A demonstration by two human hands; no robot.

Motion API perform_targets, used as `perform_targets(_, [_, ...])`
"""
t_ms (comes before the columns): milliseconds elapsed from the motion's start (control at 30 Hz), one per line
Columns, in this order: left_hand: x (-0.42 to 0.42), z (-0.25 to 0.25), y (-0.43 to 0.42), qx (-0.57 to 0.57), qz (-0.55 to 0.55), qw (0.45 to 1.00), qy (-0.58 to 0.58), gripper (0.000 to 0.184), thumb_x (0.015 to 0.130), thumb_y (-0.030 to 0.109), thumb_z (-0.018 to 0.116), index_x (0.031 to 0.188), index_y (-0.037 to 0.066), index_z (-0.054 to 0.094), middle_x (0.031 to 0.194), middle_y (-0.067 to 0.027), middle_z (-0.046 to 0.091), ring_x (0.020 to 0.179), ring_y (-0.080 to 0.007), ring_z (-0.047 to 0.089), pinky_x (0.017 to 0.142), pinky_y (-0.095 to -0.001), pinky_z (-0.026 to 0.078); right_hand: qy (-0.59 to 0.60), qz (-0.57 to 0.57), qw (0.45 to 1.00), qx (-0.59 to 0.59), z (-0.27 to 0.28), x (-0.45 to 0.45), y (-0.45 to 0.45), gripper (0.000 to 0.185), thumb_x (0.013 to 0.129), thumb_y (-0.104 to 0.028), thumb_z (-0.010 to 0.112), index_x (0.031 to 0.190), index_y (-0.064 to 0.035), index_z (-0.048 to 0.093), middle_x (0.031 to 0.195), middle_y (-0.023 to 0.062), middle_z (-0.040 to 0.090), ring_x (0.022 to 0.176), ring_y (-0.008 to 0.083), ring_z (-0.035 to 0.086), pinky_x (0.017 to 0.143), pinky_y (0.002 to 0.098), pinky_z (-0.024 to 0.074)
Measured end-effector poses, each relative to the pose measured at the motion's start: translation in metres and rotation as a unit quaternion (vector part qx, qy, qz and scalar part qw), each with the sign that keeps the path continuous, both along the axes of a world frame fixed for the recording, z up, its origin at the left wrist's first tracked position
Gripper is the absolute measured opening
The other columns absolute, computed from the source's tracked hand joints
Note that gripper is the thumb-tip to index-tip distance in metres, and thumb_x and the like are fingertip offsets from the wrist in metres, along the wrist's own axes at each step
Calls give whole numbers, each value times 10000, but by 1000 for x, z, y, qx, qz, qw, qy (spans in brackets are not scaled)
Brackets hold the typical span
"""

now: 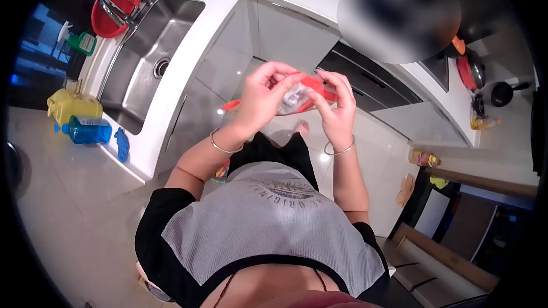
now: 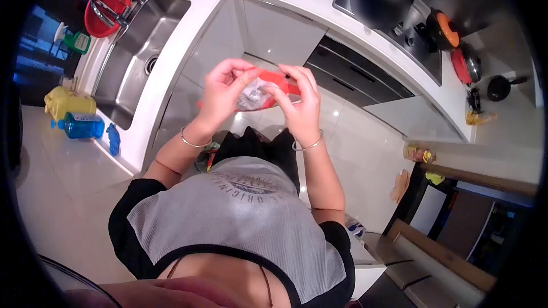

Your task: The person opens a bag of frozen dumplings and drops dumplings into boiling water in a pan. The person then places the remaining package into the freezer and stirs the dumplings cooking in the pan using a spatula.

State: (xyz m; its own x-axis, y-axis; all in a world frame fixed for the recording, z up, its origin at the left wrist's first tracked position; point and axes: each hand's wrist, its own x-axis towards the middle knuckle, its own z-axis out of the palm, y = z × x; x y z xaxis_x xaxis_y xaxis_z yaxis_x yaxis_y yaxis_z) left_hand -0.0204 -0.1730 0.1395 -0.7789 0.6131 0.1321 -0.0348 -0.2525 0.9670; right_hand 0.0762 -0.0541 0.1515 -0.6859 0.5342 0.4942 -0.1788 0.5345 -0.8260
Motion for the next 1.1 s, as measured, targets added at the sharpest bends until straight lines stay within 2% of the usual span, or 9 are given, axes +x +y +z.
perform_targets(167, [-32,15,24,-15,-23,997,70,163,848,17,594,1005,-25,577,762,-2,581,662,-49,531,606,-181,446,79,12,996,-44,-11,-34,36,99,735,35,654,827,23,620,826,106,612,807,199,586,686,290,502])
perform_targets(267, [-51,45,40,-116,-15,969,219,211,821,8,608,1032,0,602,738,-3,557,657,-78,529,613,-198,443,112,10,994,-3,-10,-54,55,77,740,68,628,805,29,613,810,118,610,752,203,597,656,282,500])
perform_targets(367, [-77,45,69,-116,-9,891,439,241,791,3,617,1031,31,628,733,-25,547,667,-128,551,623,-232,457,118,16,992,50,-7,-67,87,79,749,84,620,814,42,604,824,122,598,745,184,593,634,263,500])
perform_targets(400, [-82,46,80,-95,-17,896,434,211,779,-8,609,983,31,644,779,-73,565,685,-194,581,636,-271,481,106,28,992,66,-6,-71,97,76,751,63,623,820,33,609,821,124,598,733,203,597,638,283,496])
perform_targets(600, [-111,21,132,-124,-55,836,531,269,694,-50,581,946,19,643,814,-110,589,703,-241,587,609,-319,490,37,42,996,68,-10,-87,150,92,736,-1,659,819,6,620,801,115,592,729,256,587,652,312,485])
perform_targets(667, [-118,12,154,-98,-45,824,556,283,685,-58,576,947,26,646,797,-97,591,694,-234,589,600,-321,490,17,26,993,110,-5,-93,165,85,731,-21,661,802,4,621,769,106,595,729,278,575,658,335,475])
perform_targets(833, [-138,-4,186,-76,-76,778,619,268,677,5,633,943,30,645,750,-72,575,601,-210,573,518,-308,474,-34,20,996,83,-37,-102,191,72,763,-50,622,800,12,620,758,117,586,703,293,560,635,353,463])
perform_targets(1033, [-158,-10,187,-105,-125,784,599,198,674,30,679,868,13,644,648,-46,550,503,-143,526,424,-253,410,-48,37,987,149,-47,-121,195,68,765,-69,603,797,-10,610,708,99,533,666,282,542,579,366,445])
perform_targets(1100, [-161,-3,184,-127,-134,818,545,112,701,45,671,799,19,624,613,-62,521,490,-179,523,431,-277,416,-39,50,980,188,-42,-128,196,64,762,-69,599,795,-15,608,688,92,508,642,267,528,555,352,437])
